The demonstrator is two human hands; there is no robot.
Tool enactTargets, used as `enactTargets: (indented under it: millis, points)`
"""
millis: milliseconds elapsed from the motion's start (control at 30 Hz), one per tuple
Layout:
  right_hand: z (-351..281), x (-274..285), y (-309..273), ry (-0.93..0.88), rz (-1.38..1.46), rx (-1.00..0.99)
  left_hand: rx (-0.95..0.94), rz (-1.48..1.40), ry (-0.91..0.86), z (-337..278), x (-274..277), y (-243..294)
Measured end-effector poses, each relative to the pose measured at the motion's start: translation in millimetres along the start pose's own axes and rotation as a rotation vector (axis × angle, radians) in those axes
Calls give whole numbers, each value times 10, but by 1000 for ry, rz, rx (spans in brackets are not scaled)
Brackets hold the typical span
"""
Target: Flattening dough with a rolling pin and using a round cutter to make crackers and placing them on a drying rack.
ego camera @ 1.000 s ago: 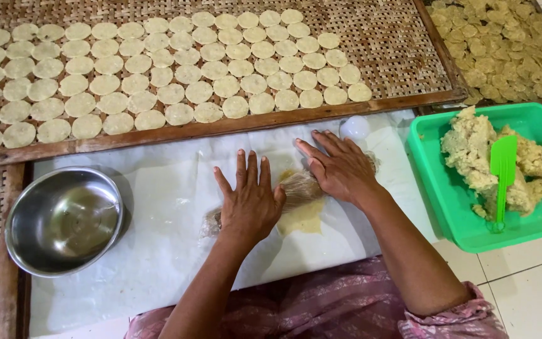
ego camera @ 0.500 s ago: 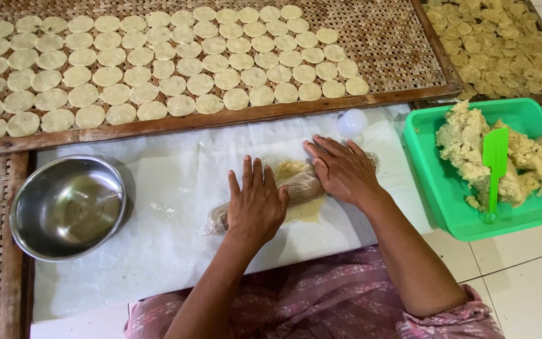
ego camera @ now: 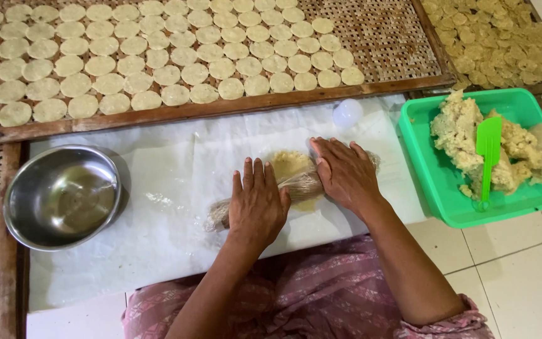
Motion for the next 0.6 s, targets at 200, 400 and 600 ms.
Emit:
enactTargets:
  millis: [200,400,600]
  points:
    - [-89,-1,-2,15,-8,-15,-16,-30,20,-83,13,53]
    - [-256,35,-8,76,-1,-32,-52,55,41,-172,-11,111]
    - [-464,123,-88,164,-14,-8,-79,91,87,-265,-89,166]
Point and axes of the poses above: each hand's wrist, its own z-axis towards the middle knuckle, its own x-axis out of the back of the hand, y = z × x, the point moved 9 cm from there along z, towards the middle knuckle, and after that the axes turned 2 degrees about x, right-handed, at the moved point
